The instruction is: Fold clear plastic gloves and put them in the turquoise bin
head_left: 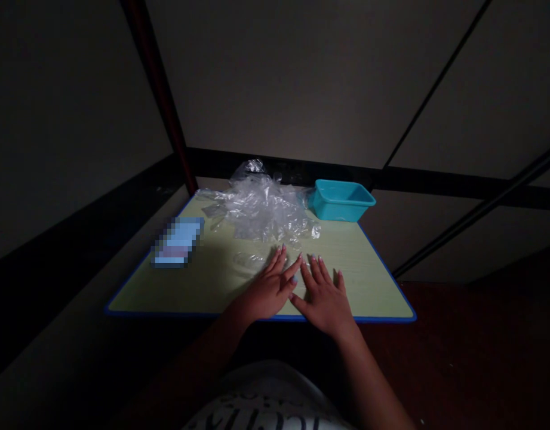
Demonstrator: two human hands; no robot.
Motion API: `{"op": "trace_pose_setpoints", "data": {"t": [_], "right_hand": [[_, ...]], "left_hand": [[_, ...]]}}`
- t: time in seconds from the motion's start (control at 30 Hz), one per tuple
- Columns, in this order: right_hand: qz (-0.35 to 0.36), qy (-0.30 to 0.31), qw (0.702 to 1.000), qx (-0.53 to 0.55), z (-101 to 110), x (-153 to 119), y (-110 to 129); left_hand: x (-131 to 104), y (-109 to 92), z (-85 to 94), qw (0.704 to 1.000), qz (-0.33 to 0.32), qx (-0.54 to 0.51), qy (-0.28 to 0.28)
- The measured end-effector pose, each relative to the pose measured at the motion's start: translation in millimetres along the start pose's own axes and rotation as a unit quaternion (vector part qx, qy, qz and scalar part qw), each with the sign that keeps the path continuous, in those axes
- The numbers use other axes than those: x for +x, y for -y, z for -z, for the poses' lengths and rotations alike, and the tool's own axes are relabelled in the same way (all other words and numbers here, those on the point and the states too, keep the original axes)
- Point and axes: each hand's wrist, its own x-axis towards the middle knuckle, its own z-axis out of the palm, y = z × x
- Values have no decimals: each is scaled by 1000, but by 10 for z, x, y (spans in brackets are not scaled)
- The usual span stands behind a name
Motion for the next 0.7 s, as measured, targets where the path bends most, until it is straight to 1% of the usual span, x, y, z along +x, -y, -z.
{"op": "trace_pose_setpoints", "data": {"t": [0.2, 0.33, 0.4, 0.47, 0.53, 0.57, 0.63, 0.7], "right_hand": [[2, -6, 1000, -15, -34, 9, -15], [4, -10, 1000, -22, -40, 5, -21], [2, -10, 1000, -24, -38, 6, -21], [0, -7, 1000, -21, -34, 8, -18], [-1, -4, 1000, -15, -25, 10, -13], [-1, -3, 1000, -12, -20, 10, -11], [-1, -2, 1000, -6, -13, 9, -7], [0, -2, 1000, -2, -10, 8, -6]], "left_hand": [[-113, 312, 197, 998, 45, -7, -34], [-185, 531, 336, 989, 115, 47, -75], [-246, 561, 400, 976, 157, 97, -114], [-329, 505, 436, 961, 170, 146, -164], [-419, 378, 421, 956, 133, 176, -191], [-459, 300, 391, 963, 99, 178, -179], [-510, 149, 296, 980, 8, 171, -106], [-513, 36, 190, 984, -48, 161, -49]]}}
